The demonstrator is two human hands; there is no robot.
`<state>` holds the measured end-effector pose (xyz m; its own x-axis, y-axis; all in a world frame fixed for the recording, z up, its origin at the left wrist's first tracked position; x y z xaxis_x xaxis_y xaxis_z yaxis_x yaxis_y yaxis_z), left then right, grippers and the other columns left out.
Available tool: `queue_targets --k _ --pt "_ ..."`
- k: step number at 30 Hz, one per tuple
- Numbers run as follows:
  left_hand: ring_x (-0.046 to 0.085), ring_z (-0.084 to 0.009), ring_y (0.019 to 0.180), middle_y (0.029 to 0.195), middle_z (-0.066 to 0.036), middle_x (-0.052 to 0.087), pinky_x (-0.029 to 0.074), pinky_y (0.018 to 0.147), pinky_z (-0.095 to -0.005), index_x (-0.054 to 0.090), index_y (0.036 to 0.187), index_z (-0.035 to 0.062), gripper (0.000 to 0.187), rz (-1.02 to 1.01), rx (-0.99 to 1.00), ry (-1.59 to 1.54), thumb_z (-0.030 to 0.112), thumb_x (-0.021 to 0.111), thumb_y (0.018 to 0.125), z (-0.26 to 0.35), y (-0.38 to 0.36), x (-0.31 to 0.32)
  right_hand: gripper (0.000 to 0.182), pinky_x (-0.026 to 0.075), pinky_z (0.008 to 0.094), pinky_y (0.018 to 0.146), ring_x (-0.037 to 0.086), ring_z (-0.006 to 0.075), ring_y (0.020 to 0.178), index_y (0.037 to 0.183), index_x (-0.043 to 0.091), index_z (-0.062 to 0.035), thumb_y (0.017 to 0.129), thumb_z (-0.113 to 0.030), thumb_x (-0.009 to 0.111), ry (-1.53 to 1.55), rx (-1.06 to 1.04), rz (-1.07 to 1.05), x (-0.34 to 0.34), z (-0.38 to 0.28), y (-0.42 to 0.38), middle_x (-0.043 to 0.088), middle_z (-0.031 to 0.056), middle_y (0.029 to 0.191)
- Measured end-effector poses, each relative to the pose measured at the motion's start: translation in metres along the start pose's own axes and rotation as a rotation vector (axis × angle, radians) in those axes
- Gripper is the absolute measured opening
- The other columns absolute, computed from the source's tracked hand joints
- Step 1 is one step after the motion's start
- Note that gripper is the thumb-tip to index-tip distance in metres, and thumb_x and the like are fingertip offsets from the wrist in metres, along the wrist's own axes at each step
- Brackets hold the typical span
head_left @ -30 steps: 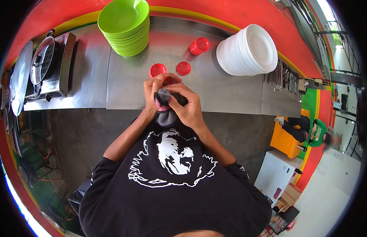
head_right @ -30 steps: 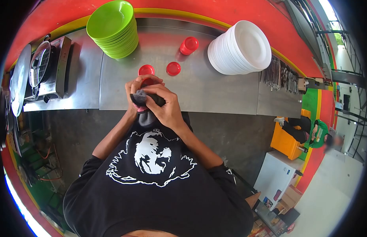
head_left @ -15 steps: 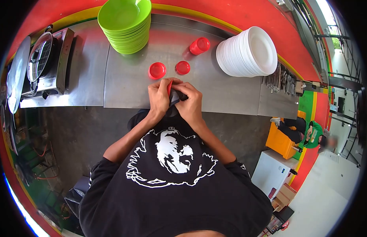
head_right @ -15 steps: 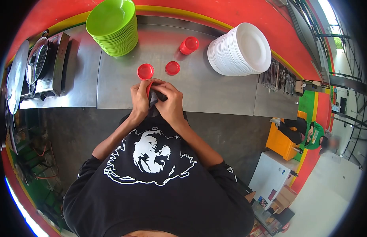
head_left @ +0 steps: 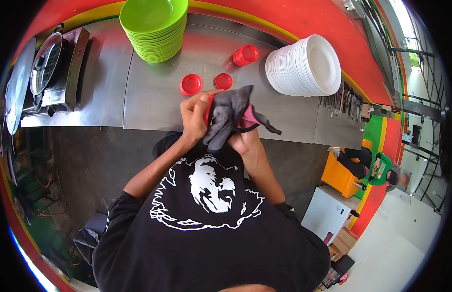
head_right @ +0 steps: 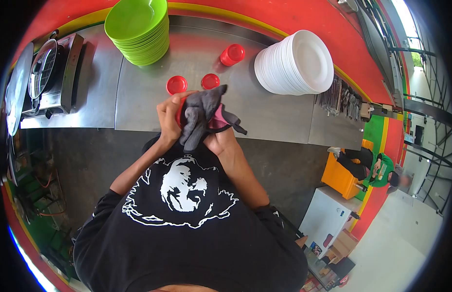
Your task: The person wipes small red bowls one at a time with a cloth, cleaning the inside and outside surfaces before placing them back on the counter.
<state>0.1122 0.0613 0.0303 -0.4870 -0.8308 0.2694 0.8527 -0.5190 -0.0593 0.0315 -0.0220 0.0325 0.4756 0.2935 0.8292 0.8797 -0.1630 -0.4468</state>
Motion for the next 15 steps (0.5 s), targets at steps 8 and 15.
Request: queue_targets --k 8,15 --pt "0.065 -0.0243 0.104 0.116 -0.017 0.066 0.051 0.095 -0.0353 0.059 0.121 -0.0018 0.047 0.01 -0.37 -0.321 0.03 0.029 0.102 -0.031 0.007 0.001 0.033 0.043 0.0352 0.103 0.057 0.0259 0.119 0.121 0.061 0.0021 0.09 -0.005 0.062 -1.278 -0.755 -0.091 0.05 -0.035 -0.028 0.061 0.0148 0.126" --pt "0.062 -0.0217 0.11 0.116 -0.014 0.063 0.047 0.099 -0.033 0.057 0.117 0.0038 0.046 -0.049 -0.521 -0.588 0.037 0.026 0.107 -0.02 -0.007 0.029 0.044 0.048 0.0405 0.096 0.059 0.0345 0.113 0.12 0.059 0.004 0.076 0.006 0.063 -1.728 -0.911 -0.221 0.049 -0.021 -0.03 0.059 0.0194 0.126"
Point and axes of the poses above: each hand's wrist, its own y-axis towards the middle knuckle, its own x-axis out of the palm, z = x × y, the point moved 8 cm from there along y, towards the middle knuckle
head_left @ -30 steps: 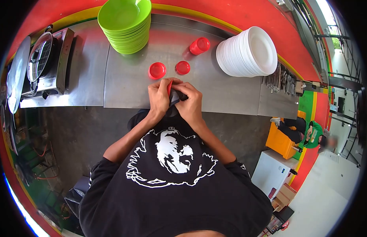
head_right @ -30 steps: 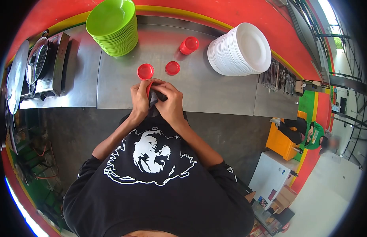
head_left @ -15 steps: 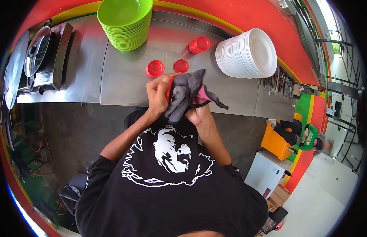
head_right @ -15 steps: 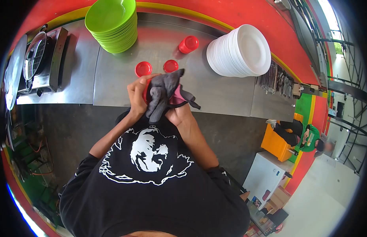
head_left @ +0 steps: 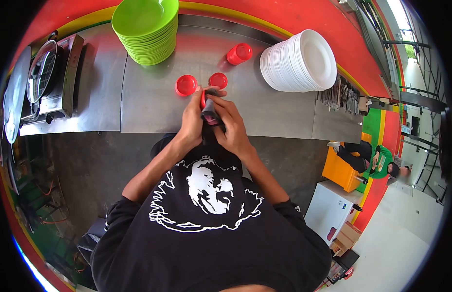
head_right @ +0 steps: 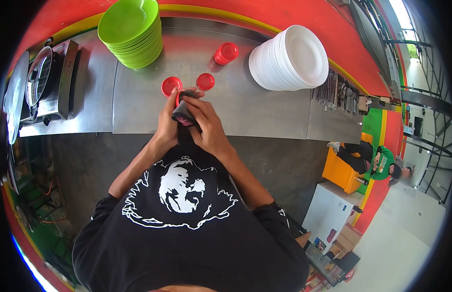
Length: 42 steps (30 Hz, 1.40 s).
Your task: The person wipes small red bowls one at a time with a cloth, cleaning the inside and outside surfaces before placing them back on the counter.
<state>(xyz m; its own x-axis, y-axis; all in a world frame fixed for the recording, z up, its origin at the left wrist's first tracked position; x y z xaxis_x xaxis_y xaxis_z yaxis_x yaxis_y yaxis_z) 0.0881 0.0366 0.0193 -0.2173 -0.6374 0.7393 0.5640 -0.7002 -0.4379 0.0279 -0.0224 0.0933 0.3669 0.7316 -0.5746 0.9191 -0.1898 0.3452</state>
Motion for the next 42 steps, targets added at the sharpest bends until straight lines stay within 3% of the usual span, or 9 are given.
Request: queue_targets --k 7,10,13,17,22,25,29,35,42 --pt "0.058 -0.0139 0.095 0.101 -0.009 0.06 0.046 0.092 -0.029 0.053 0.103 0.0026 0.043 -0.091 0.351 0.297 0.039 0.031 0.108 0.013 0.002 0.001 0.032 0.05 0.0304 0.076 0.063 0.0226 0.083 0.109 0.061 0.0037 0.078 0.001 0.07 0.201 0.198 0.148 0.0 0.02 -0.014 0.063 0.0122 0.094" --pt "0.051 -0.006 0.082 0.089 -0.001 0.056 0.044 0.076 -0.0227 0.054 0.095 0.0042 0.035 0.036 0.489 0.471 0.034 0.04 0.107 0.03 -0.011 0.004 0.032 0.047 0.0265 0.074 0.058 0.0148 0.079 0.11 0.061 0.0019 0.086 -0.013 0.074 0.336 0.341 0.172 -0.001 0.025 -0.016 0.062 0.0065 0.09" --pt "0.039 -0.0016 0.067 0.074 0.007 0.049 0.034 0.059 -0.0204 0.053 0.08 0.0064 0.033 0.165 0.421 0.232 0.029 0.05 0.105 0.026 -0.004 -0.015 0.03 0.043 0.0244 0.069 0.05 0.0079 0.076 0.102 0.061 0.0005 0.093 -0.026 0.07 0.532 0.405 0.272 0.002 0.022 -0.017 0.059 -0.0009 0.084" --pt "0.029 -0.0014 0.057 0.061 0.01 0.037 0.025 0.049 -0.0248 0.044 0.062 0.0073 0.043 0.293 0.519 0.276 0.021 0.055 0.101 0.036 -0.008 -0.014 0.035 0.042 0.0219 0.067 0.048 0.0053 0.074 0.101 0.061 -0.0006 0.096 -0.035 0.065 0.621 0.403 0.324 0.003 0.024 -0.017 0.058 -0.0037 0.083" --pt "0.031 -0.0026 0.053 0.055 0.006 0.039 0.026 0.047 -0.0269 0.042 0.06 0.0008 0.041 0.039 0.482 0.669 0.013 0.053 0.098 0.049 -0.009 0.01 0.034 0.038 0.0214 0.065 0.044 0.0033 0.073 0.103 0.061 -0.001 0.099 -0.035 0.061 0.672 0.511 0.192 0.007 0.053 -0.029 0.052 -0.0072 0.078" --pt "0.037 -0.0048 0.049 0.049 0.0 0.041 0.031 0.044 -0.0309 0.046 0.06 -0.0015 0.038 -0.066 0.493 0.893 0.012 0.056 0.094 0.044 -0.007 0.015 0.034 0.036 0.0246 0.057 0.043 0.0039 0.066 0.087 0.062 -0.0018 0.1 -0.034 0.059 0.563 0.49 0.174 -0.001 0.045 -0.017 0.052 -0.0067 0.07" --pt "0.031 -0.0027 0.055 0.057 0.008 0.037 0.026 0.049 -0.0288 0.044 0.059 0.0022 0.042 -0.215 0.611 1.041 0.015 0.054 0.098 0.036 -0.005 0.017 0.04 0.035 0.0261 0.052 0.043 0.004 0.063 0.077 0.059 -0.0017 0.101 -0.033 0.057 0.497 0.475 0.177 -0.002 0.046 -0.013 0.053 -0.0052 0.068" --pt "0.033 -0.0014 0.051 0.051 0.008 0.041 0.025 0.044 -0.0256 0.047 0.053 0.0014 0.054 0.173 0.374 0.463 0.026 0.057 0.1 0.021 0.004 -0.013 0.044 0.034 0.0244 0.055 0.04 0.0038 0.06 0.078 0.061 -0.0031 0.103 -0.038 0.053 0.733 0.584 0.602 0.006 0.067 -0.02 0.05 -0.0068 0.064" --pt "0.03 -0.0013 0.047 0.051 0.01 0.04 0.022 0.042 -0.0273 0.048 0.051 0.0072 0.056 -0.199 0.228 0.907 0.029 0.055 0.102 0.023 0.012 -0.006 0.046 0.035 0.0255 0.055 0.043 0.0036 0.064 0.075 0.061 0.0002 0.102 -0.037 0.054 0.518 0.658 0.187 0.01 0.061 -0.014 0.052 -0.0055 0.067"
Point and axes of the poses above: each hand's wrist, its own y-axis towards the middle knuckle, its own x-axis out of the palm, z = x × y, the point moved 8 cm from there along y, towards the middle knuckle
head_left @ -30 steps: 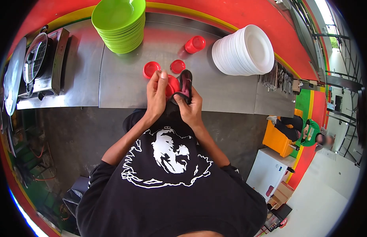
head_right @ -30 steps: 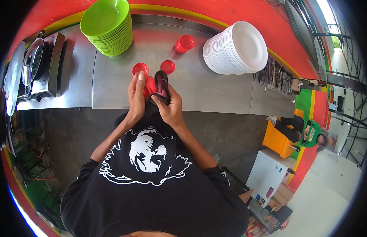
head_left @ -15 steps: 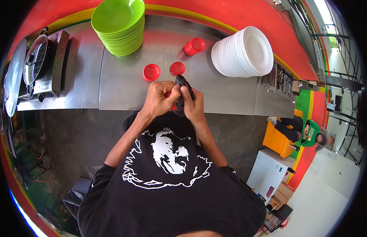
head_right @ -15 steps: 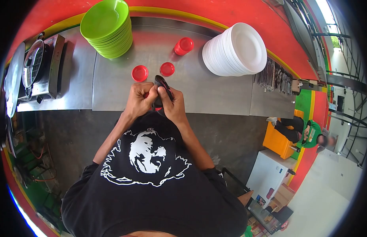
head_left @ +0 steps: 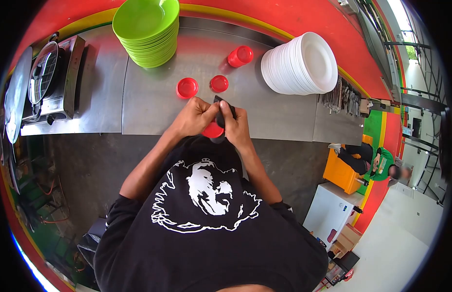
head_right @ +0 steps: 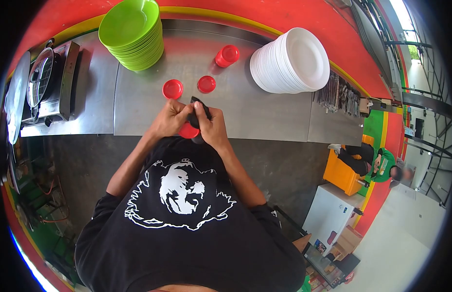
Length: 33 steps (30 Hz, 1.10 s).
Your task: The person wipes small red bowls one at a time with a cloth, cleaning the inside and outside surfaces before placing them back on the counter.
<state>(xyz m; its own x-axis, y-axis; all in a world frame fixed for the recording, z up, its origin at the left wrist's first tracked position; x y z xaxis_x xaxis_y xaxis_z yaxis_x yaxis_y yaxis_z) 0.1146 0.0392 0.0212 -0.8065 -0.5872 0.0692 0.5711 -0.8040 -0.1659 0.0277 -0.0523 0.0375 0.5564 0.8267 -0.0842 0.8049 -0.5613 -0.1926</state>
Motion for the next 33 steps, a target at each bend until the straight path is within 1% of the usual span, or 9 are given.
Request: queue_targets --k 2,5,8,11,17,23,26,29,33 --pt "0.031 -0.0015 0.048 0.052 0.01 0.041 0.023 0.042 -0.0271 0.049 0.051 0.0072 0.056 -0.075 0.033 0.138 0.03 0.055 0.102 -0.001 0.0 0.002 0.045 0.035 0.0259 0.054 0.043 0.0035 0.064 0.076 0.062 0.0006 0.102 -0.036 0.054 -0.046 -0.003 -0.064 0.001 -0.001 -0.002 0.053 -0.0054 0.067" --pt "0.031 -0.0016 0.048 0.052 0.01 0.041 0.024 0.042 -0.0271 0.049 0.053 0.0056 0.056 0.126 -0.095 -0.225 0.031 0.055 0.102 -0.006 -0.003 0.003 0.041 0.036 0.0247 0.058 0.044 0.0041 0.065 0.079 0.064 -0.002 0.104 -0.032 0.052 0.05 -0.021 0.055 -0.008 0.007 0.001 0.052 -0.0061 0.069" --pt "0.031 -0.001 0.049 0.053 0.011 0.04 0.023 0.043 -0.0267 0.048 0.054 0.0064 0.055 0.44 0.047 -0.343 0.032 0.055 0.102 -0.005 -0.007 -0.001 0.038 0.038 0.0247 0.063 0.045 0.0044 0.069 0.085 0.065 -0.0025 0.104 -0.031 0.05 0.397 0.016 0.31 -0.011 0.019 0.003 0.055 -0.0045 0.076" --pt "0.031 -0.0011 0.049 0.053 0.01 0.04 0.023 0.043 -0.027 0.047 0.054 0.0069 0.054 0.446 0.066 -0.267 0.03 0.053 0.103 -0.004 -0.013 -0.007 0.04 0.036 0.0247 0.062 0.041 0.0047 0.067 0.081 0.062 -0.0039 0.104 -0.035 0.051 0.47 0.016 0.278 0.0 0.023 0.0 0.05 -0.0058 0.073" --pt "0.032 -0.002 0.05 0.054 0.009 0.04 0.024 0.043 -0.0271 0.046 0.055 0.0077 0.053 -0.085 -0.031 0.208 0.028 0.051 0.104 -0.017 -0.004 -0.005 0.044 0.039 0.0254 0.06 0.044 0.0045 0.067 0.087 0.067 0.0041 0.103 -0.034 0.052 -0.019 0.133 -0.084 0.006 0.02 0.003 0.052 -0.005 0.069" --pt "0.033 -0.0033 0.048 0.052 0.009 0.041 0.026 0.042 -0.0277 0.051 0.055 0.0016 0.059 0.297 -0.118 -0.325 0.036 0.051 0.103 -0.025 -0.012 -0.014 0.047 0.038 0.0258 0.06 0.044 0.0052 0.067 0.079 0.063 0.0011 0.103 -0.038 0.051 0.14 0.057 0.099 0.006 0.019 0.007 0.054 -0.0036 0.069" --pt "0.036 -0.0016 0.051 0.053 0.01 0.042 0.027 0.044 -0.0267 0.051 0.055 0.0026 0.062 0.34 -0.019 -0.269 0.042 0.05 0.103 -0.028 -0.014 -0.015 0.045 0.038 0.025 0.06 0.044 0.0049 0.068 0.08 0.063 -0.0015 0.103 -0.039 0.051 0.319 0.059 0.21 0.006 0.02 0.003 0.055 -0.0043 0.073" --pt "0.036 -0.004 0.05 0.052 0.007 0.043 0.03 0.045 -0.0291 0.05 0.056 0.0033 0.057 0.23 -0.028 -0.147 0.033 0.049 0.104 -0.015 -0.016 -0.015 0.045 0.039 0.0242 0.061 0.045 0.0043 0.069 0.083 0.064 -0.0028 0.103 -0.041 0.052 0.271 0.105 0.088 0.015 0.022 0.0 0.055 -0.0052 0.075" --pt "0.035 -0.0089 0.049 0.05 -0.005 0.038 0.033 0.046 -0.0363 0.048 0.065 -0.0047 0.048 -0.187 0.287 0.386 0.022 0.045 0.104 0.012 -0.013 -0.006 0.046 0.04 0.0237 0.062 0.047 0.0039 0.069 0.084 0.066 -0.0031 0.102 -0.043 0.053 0.197 0.239 -0.12 0.018 0.035 0.001 0.056 -0.0055 0.075"
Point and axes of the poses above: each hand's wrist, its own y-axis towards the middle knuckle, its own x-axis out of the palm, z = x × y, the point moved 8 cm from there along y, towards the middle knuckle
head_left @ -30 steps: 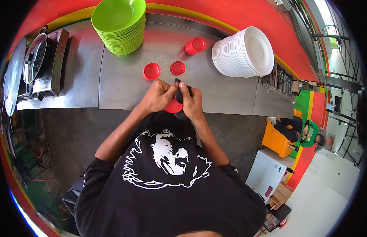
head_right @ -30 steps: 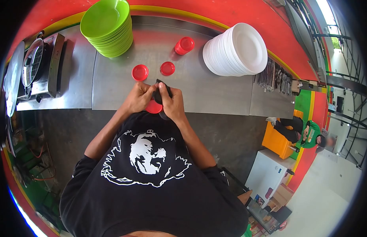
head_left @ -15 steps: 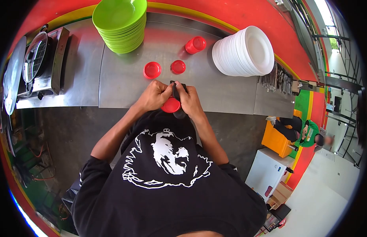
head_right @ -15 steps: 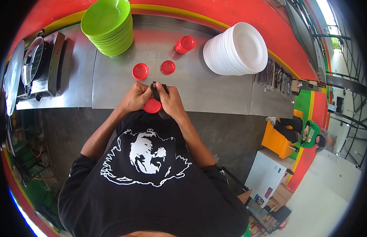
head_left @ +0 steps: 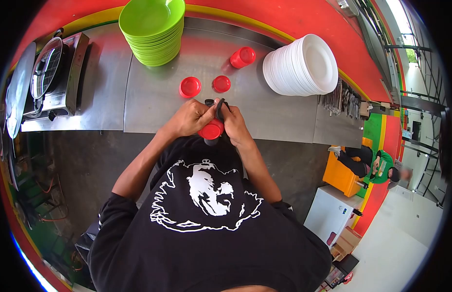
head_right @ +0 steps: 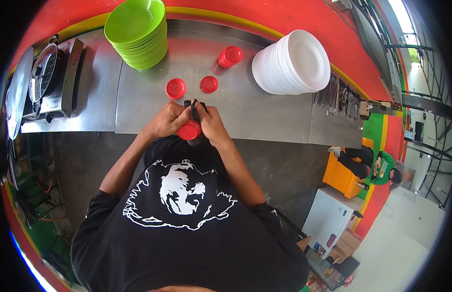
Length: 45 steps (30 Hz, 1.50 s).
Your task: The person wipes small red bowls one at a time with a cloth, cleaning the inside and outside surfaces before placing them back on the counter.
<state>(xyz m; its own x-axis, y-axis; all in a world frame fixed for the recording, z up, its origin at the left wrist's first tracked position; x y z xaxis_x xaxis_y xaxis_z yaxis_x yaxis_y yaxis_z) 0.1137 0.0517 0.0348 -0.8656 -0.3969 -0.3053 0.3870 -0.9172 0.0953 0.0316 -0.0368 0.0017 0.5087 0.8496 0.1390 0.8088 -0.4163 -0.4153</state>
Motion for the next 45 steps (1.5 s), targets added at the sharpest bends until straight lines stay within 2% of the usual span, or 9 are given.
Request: queue_targets --k 3,9,12,16,19,22,31,37,45 --pt "0.043 -0.0208 0.045 0.052 -0.014 0.049 0.035 0.048 -0.0387 0.056 0.067 -0.0054 0.052 0.28 -0.129 -0.068 0.031 0.05 0.103 -0.007 -0.005 -0.01 0.046 0.04 0.0237 0.063 0.047 0.0038 0.07 0.085 0.066 -0.0032 0.102 -0.043 0.053 0.04 -0.047 0.046 -0.002 -0.012 0.003 0.056 -0.005 0.075" --pt "0.052 -0.0084 0.056 0.068 0.003 0.063 0.044 0.055 -0.0281 0.066 0.077 0.0055 0.048 0.391 -0.351 -0.632 0.039 0.047 0.105 -0.043 -0.015 0.014 0.046 0.044 0.0238 0.07 0.055 0.0074 0.078 0.099 0.063 0.0 0.101 -0.044 0.053 0.26 -0.242 0.38 -0.024 -0.018 0.004 0.064 0.0028 0.092" --pt "0.064 -0.0111 0.073 0.083 -0.003 0.067 0.053 0.068 -0.0277 0.066 0.09 0.0053 0.039 0.653 -0.472 -1.18 0.036 0.047 0.104 -0.051 -0.023 0.021 0.039 0.049 0.0272 0.08 0.063 0.0126 0.089 0.108 0.061 0.0039 0.102 -0.035 0.055 0.358 -0.411 0.445 -0.024 -0.031 -0.013 0.067 0.0067 0.1" --pt "0.066 -0.0191 0.096 0.108 -0.011 0.067 0.054 0.086 -0.0336 0.062 0.114 -0.0001 0.046 0.631 -0.413 -1.273 0.04 0.043 0.103 -0.038 -0.014 0.015 0.026 0.049 0.0306 0.086 0.062 0.018 0.1 0.116 0.058 0.0022 0.093 -0.008 0.064 -0.201 -0.757 0.301 0.002 -0.065 -0.04 0.066 0.0104 0.111" --pt "0.063 -0.0236 0.106 0.117 -0.014 0.064 0.051 0.094 -0.038 0.058 0.12 -0.0006 0.05 0.491 -0.339 -1.431 0.042 0.038 0.102 -0.031 -0.007 0.025 0.034 0.042 0.042 0.1 0.058 0.0305 0.118 0.113 0.064 -0.0013 0.081 -0.008 0.073 -0.675 -1.043 0.054 0.042 -0.077 -0.049 0.062 0.0131 0.124" --pt "0.058 -0.0306 0.114 0.126 -0.015 0.059 0.046 0.102 -0.0432 0.054 0.127 0.0036 0.056 0.224 -0.113 -1.533 0.046 0.027 0.101 -0.006 0.002 0.024 0.044 0.038 0.0456 0.103 0.054 0.0341 0.121 0.115 0.067 -0.0069 0.072 -0.008 0.075 -0.851 -0.985 0.066 0.058 -0.082 -0.053 0.06 0.0113 0.127" --pt "0.054 -0.0289 0.124 0.132 -0.021 0.055 0.042 0.108 -0.0385 0.047 0.134 -0.0045 0.047 0.457 -0.218 -1.468 0.026 0.026 0.105 0.001 -0.008 0.016 0.043 0.05 0.0399 0.084 0.06 0.0298 0.098 0.102 0.072 -0.0068 0.061 0.003 0.079 -0.623 -1.008 0.261 0.043 -0.072 -0.045 0.063 0.0083 0.116" --pt "0.056 -0.0246 0.119 0.129 -0.017 0.057 0.044 0.104 -0.0357 0.051 0.132 -0.0039 0.046 0.562 -0.257 -1.155 0.023 0.023 0.106 0.002 -0.014 0.019 0.029 0.051 0.0361 0.086 0.064 0.027 0.098 0.092 0.065 0.0001 0.067 0.003 0.079 -0.49 -0.945 0.349 0.032 -0.067 -0.04 0.065 0.012 0.109" --pt "0.057 -0.0256 0.119 0.122 -0.015 0.062 0.043 0.105 -0.0375 0.055 0.116 0.0013 0.035 0.62 -0.367 -1.503 0.024 0.034 0.102 -0.027 -0.015 0.03 0.015 0.047 0.0292 0.089 0.061 0.0157 0.099 0.095 0.061 0.0016 0.084 0.001 0.071 -0.092 -0.697 0.398 0.005 -0.041 -0.03 0.065 0.0112 0.108"
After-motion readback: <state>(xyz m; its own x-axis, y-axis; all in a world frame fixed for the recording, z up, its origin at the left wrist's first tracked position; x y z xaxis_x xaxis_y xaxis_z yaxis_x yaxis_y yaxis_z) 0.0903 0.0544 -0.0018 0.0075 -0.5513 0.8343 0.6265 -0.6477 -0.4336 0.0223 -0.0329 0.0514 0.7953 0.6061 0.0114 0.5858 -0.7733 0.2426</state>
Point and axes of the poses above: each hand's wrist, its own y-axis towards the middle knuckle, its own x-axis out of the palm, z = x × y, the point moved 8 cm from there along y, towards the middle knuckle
